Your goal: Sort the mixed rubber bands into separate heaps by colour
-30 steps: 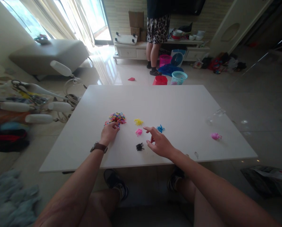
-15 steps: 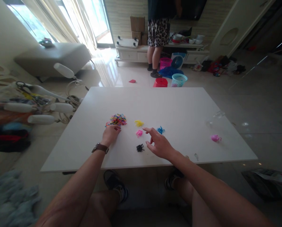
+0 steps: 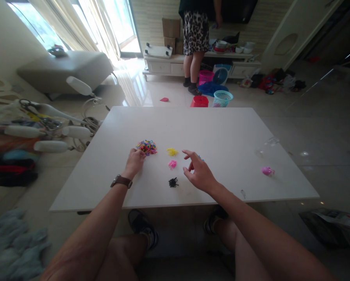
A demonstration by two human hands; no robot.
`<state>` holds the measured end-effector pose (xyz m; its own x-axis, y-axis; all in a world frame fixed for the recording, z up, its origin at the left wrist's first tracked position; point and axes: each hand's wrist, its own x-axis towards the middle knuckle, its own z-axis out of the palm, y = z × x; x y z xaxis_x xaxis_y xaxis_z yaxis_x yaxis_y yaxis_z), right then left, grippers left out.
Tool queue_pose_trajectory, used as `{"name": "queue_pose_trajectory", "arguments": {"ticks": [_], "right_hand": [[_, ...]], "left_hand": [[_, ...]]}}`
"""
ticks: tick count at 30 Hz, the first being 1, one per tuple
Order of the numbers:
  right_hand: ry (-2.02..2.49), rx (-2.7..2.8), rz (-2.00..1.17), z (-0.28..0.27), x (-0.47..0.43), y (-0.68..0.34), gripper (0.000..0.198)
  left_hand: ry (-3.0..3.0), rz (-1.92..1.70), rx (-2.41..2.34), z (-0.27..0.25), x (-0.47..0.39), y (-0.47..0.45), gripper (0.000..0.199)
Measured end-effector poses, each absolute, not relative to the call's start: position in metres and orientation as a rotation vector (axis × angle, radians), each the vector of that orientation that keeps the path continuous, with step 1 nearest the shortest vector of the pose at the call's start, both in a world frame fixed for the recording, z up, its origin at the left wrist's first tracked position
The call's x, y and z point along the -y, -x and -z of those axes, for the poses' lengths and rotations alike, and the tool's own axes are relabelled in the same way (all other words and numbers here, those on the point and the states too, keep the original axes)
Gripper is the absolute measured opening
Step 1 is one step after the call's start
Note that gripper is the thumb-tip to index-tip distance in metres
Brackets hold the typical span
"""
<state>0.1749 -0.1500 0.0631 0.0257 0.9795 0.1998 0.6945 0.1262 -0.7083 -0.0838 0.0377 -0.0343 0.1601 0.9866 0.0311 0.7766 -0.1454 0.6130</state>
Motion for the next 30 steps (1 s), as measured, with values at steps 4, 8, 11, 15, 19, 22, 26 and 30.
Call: {"name": "queue_pose_trajectory", "arguments": {"ticks": [4, 8, 11, 15, 19, 22, 26, 30], "right_hand": [[1.649, 1.697, -0.516, -0.065, 0.149, -0.175, 0.062], [1.626, 1.813, -0.571, -0.063, 0.149, -0.175, 0.053], [1.622, 1.867, -0.606, -0.059, 0.148, -0.174, 0.038], [1.625, 1.82, -0.598, -0.054, 0.144, -0.172, 0.024], [1.563, 1.779, -0.599, -0.05, 0.138, -0.168, 0.015], [1.513, 1.733, -0.607, -0.048, 0.134, -0.168, 0.016], [1.481, 1.7, -0.606, -0.046, 0.132, -0.172, 0.021], [1.435, 1.723, -0.62, -0.048, 0.132, -0.175, 0.017]], "left_hand": [[-1.605, -0.719, -1.638, 0.018, -0.037, 0.087, 0.009], [-1.257, -0.873, -1.443, 0.002, -0.024, 0.081, 0.021], [-1.173, -0.882, -1.266, -0.011, -0.006, 0.068, 0.035], [-0.984, -0.818, -1.099, -0.025, 0.02, 0.042, 0.044], [-0.891, -0.723, -0.92, -0.031, 0.046, 0.017, 0.041], [-0.895, -0.667, -0.806, -0.033, 0.061, 0.004, 0.038], [-0.959, -0.664, -0.749, -0.036, 0.072, -0.003, 0.036], [-1.049, -0.685, -0.789, -0.04, 0.076, -0.004, 0.033]]}}
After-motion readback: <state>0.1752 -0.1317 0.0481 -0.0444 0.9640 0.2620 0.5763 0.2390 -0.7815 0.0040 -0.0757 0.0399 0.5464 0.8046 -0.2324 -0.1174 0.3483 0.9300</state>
